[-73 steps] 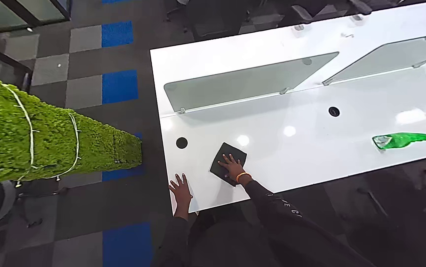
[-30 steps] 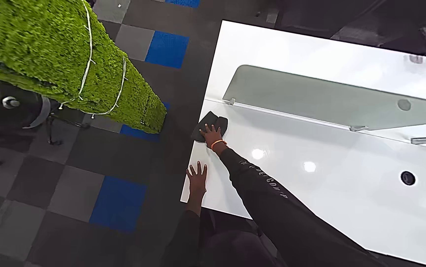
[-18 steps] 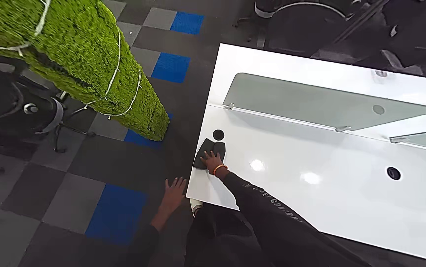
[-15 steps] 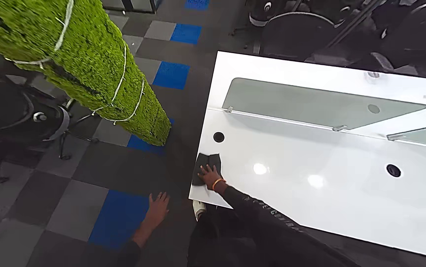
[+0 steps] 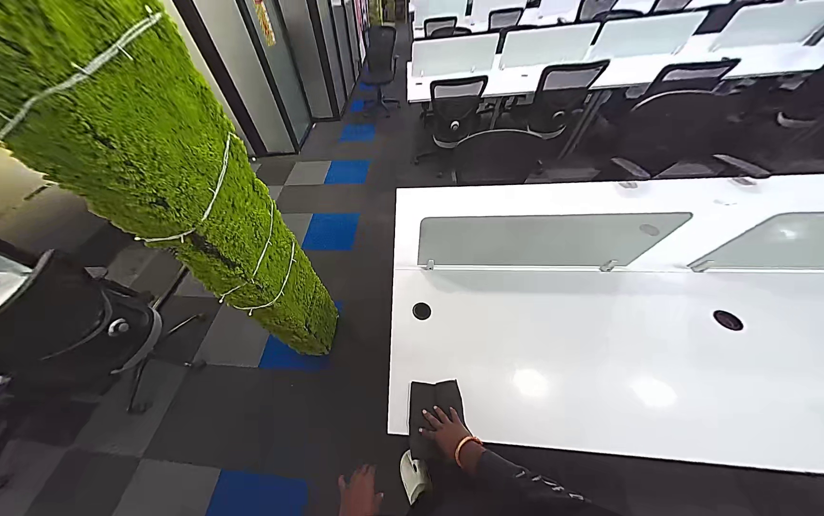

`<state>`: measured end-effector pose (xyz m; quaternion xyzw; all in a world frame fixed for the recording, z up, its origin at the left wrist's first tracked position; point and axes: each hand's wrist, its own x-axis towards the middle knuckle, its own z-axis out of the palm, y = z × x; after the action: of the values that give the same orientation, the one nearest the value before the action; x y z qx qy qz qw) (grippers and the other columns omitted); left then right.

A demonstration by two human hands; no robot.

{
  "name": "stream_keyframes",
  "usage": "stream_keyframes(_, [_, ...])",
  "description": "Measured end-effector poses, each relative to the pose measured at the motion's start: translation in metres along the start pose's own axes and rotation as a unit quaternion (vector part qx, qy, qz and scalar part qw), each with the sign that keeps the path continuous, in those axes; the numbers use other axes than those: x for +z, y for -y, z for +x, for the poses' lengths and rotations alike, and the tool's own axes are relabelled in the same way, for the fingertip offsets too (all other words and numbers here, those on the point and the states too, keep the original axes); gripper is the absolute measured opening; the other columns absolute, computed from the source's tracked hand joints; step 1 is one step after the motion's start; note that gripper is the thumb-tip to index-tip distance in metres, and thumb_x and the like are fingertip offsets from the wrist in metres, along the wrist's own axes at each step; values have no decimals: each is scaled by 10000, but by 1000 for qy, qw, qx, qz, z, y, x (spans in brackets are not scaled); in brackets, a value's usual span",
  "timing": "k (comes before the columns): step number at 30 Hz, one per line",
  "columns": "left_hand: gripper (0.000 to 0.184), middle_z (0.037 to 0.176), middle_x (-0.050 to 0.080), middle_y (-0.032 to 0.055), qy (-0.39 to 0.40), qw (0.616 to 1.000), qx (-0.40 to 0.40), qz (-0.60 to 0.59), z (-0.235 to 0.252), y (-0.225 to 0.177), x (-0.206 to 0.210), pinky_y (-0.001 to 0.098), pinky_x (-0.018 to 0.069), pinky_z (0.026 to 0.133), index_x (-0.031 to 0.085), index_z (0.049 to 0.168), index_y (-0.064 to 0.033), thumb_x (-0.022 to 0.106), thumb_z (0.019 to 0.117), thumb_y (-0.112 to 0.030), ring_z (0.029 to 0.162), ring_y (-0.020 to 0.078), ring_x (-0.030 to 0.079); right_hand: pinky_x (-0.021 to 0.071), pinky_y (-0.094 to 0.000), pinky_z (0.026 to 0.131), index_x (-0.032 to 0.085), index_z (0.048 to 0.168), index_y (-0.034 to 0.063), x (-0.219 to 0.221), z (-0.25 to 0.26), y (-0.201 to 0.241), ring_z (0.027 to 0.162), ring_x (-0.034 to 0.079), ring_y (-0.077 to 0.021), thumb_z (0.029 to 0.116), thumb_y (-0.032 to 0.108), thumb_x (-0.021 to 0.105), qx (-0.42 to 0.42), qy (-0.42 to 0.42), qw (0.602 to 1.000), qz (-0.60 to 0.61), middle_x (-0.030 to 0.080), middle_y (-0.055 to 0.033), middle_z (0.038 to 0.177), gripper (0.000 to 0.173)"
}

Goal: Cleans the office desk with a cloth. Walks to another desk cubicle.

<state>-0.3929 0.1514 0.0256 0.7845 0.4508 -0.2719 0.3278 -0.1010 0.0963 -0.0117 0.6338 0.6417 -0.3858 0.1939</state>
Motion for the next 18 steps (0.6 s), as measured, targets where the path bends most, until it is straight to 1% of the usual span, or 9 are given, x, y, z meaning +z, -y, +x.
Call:
stream_keyframes(2, [622,1556,502,106,-6,1000,4,-14,9,-21,6,691,213,1191,495,1522,-133,640,977,-394,1457,311,443,144,-819,1145,403,1583,363,4,-5,-2,1576,101,-463,865,85,750,18,5,1000,3,143,-56,1739,844])
stream_keyframes(3, [616,1551,509,103,-12,1000,11,-23,11,-31,6,690,218,1190,500,1519,-131,639,978,-392,1454,309,448,143,-819,1144,406,1583,358,2,-9,-2,1573,109,-470,873,67,734,25,8,1000,4,150,-62,1738,834])
stream_keyframes(6, [603,1532,529,106,-15,998,33,-47,6,-56,16,690,229,1185,517,1504,-124,635,973,-383,1436,310,468,152,-814,1145,413,1579,347,-2,-21,-1,1567,131,-475,868,74,737,43,22,999,-11,164,-67,1734,828])
stream_keyframes(8, [595,1514,543,127,-13,997,46,-59,-1,-65,26,701,231,1178,531,1491,-112,644,967,-371,1425,332,479,143,-819,1143,417,1581,329,-2,-27,-3,1566,135,-476,862,86,751,49,29,998,-14,170,-81,1732,829])
stream_keyframes(10, [602,1521,533,146,-6,997,53,-61,-7,-67,34,714,229,1173,537,1484,-108,650,961,-384,1425,355,475,144,-824,1138,434,1572,317,-1,-31,-5,1559,154,-483,851,101,764,53,27,998,-18,196,-97,1724,822])
stream_keyframes(13, [604,1479,568,144,-12,998,44,-53,-12,-63,39,726,263,1147,570,1451,-111,648,941,-424,1390,363,506,142,-821,1141,436,1572,313,1,-35,-10,1559,160,-480,881,87,722,58,28,998,-13,216,-108,1717,781])
stream_keyframes(16, [604,1489,555,153,-13,999,15,-38,-13,-55,35,719,275,1145,556,1457,-96,635,949,-413,1392,375,499,140,-815,1149,442,1569,309,4,-37,-15,1562,158,-476,903,48,678,57,24,998,-5,212,-99,1719,753])
stream_keyframes(18, [630,1522,521,165,-14,1000,-9,-21,-5,-47,37,717,276,1142,529,1482,-86,639,953,-408,1403,392,483,131,-816,1151,441,1569,309,3,-40,-18,1566,144,-470,899,56,681,52,25,998,-1,201,-95,1723,755])
